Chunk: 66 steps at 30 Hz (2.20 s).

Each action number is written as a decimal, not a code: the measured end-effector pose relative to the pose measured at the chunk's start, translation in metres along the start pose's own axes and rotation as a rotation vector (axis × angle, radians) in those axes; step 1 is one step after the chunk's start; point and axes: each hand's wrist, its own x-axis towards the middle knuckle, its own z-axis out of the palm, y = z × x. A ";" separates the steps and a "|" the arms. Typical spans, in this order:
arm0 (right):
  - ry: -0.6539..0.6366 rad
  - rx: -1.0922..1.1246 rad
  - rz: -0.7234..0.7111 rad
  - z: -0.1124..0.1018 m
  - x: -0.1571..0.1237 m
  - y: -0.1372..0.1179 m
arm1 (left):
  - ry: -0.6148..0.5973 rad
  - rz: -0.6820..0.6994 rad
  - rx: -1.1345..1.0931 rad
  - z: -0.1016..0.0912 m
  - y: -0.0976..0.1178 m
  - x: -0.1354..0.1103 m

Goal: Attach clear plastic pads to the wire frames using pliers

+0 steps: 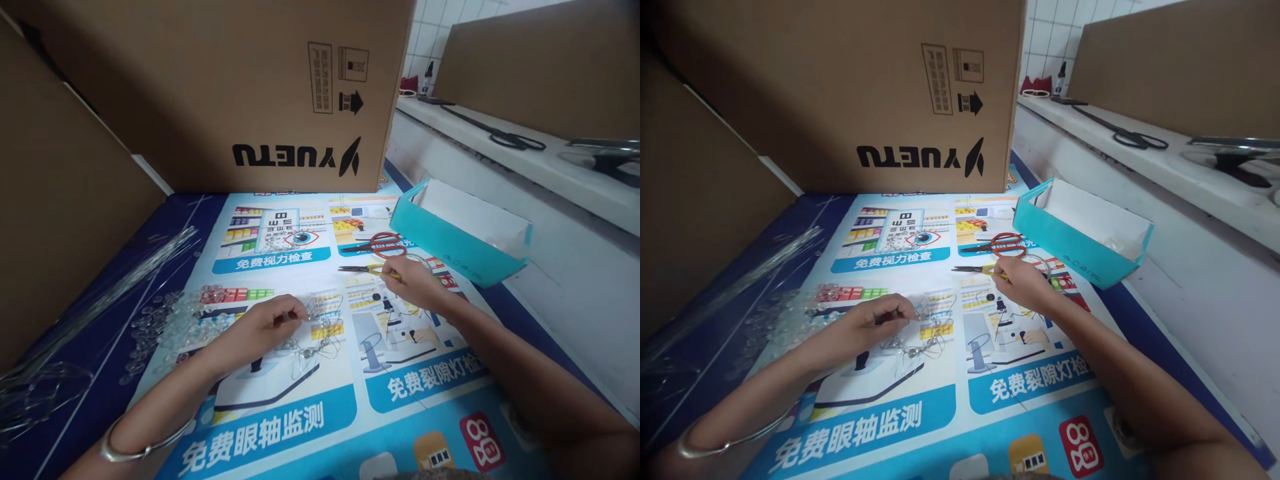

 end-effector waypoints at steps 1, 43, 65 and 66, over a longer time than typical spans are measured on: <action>0.018 -0.015 -0.011 0.002 0.003 0.000 | 0.000 0.003 0.003 0.000 0.000 0.000; -0.175 -0.297 -0.441 0.002 -0.011 -0.021 | 0.038 0.038 -0.009 0.001 -0.005 0.000; -0.122 -0.072 -0.136 0.018 0.010 -0.028 | 0.029 0.072 -0.087 -0.004 -0.014 0.003; -0.113 0.001 -0.141 0.016 0.011 -0.031 | 0.027 0.074 -0.085 -0.005 -0.016 0.003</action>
